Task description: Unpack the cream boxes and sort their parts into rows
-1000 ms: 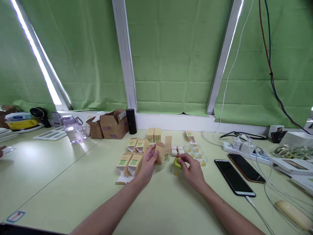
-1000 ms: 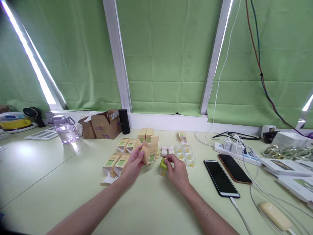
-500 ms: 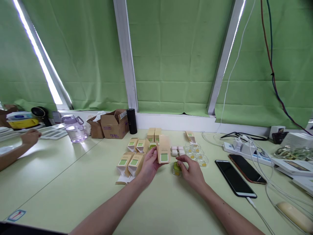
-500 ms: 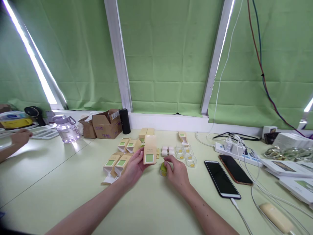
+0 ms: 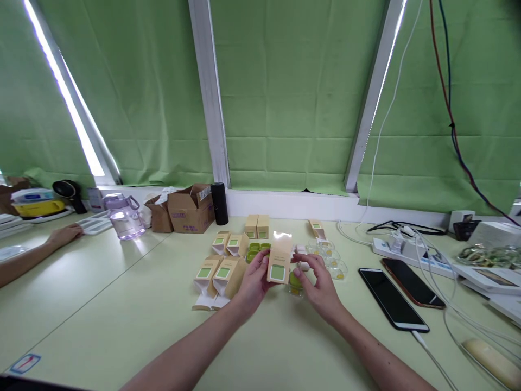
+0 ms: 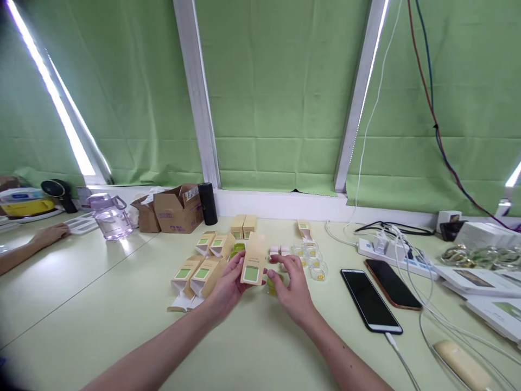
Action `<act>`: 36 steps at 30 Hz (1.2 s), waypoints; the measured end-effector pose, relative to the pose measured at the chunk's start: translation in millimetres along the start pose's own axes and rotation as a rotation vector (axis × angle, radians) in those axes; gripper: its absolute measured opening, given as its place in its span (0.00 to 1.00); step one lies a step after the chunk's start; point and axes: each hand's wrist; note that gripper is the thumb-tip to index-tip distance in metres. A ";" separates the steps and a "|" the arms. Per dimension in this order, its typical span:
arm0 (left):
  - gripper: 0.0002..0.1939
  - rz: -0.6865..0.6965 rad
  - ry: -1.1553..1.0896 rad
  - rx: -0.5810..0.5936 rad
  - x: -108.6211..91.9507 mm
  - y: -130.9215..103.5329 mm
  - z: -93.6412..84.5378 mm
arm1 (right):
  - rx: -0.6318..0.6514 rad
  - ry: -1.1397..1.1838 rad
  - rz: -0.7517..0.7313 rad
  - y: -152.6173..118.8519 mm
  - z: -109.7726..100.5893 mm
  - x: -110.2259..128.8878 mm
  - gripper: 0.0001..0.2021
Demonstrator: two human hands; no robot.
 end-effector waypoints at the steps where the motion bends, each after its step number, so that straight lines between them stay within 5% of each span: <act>1: 0.30 -0.008 0.010 0.003 0.5 -0.7 1.8 | 0.010 0.015 0.003 -0.3 0.0 1.4 0.17; 10: 0.31 -0.038 0.164 0.026 2.8 -6.0 10.4 | 0.042 0.127 0.070 -1.3 2.6 3.0 0.22; 20: 0.27 0.142 0.286 0.208 -3.0 -13.7 18.9 | -0.004 0.507 0.136 6.8 -4.5 5.8 0.25; 36: 0.26 0.194 0.446 0.237 3.7 -15.5 18.6 | -0.025 0.415 0.134 8.4 6.9 -14.3 0.25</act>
Point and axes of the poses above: each hand's wrist, its own y-axis towards the middle knuckle, its own z-axis out of the palm, x = y × z, and after that the axes turned 12 degrees about x, right-handed
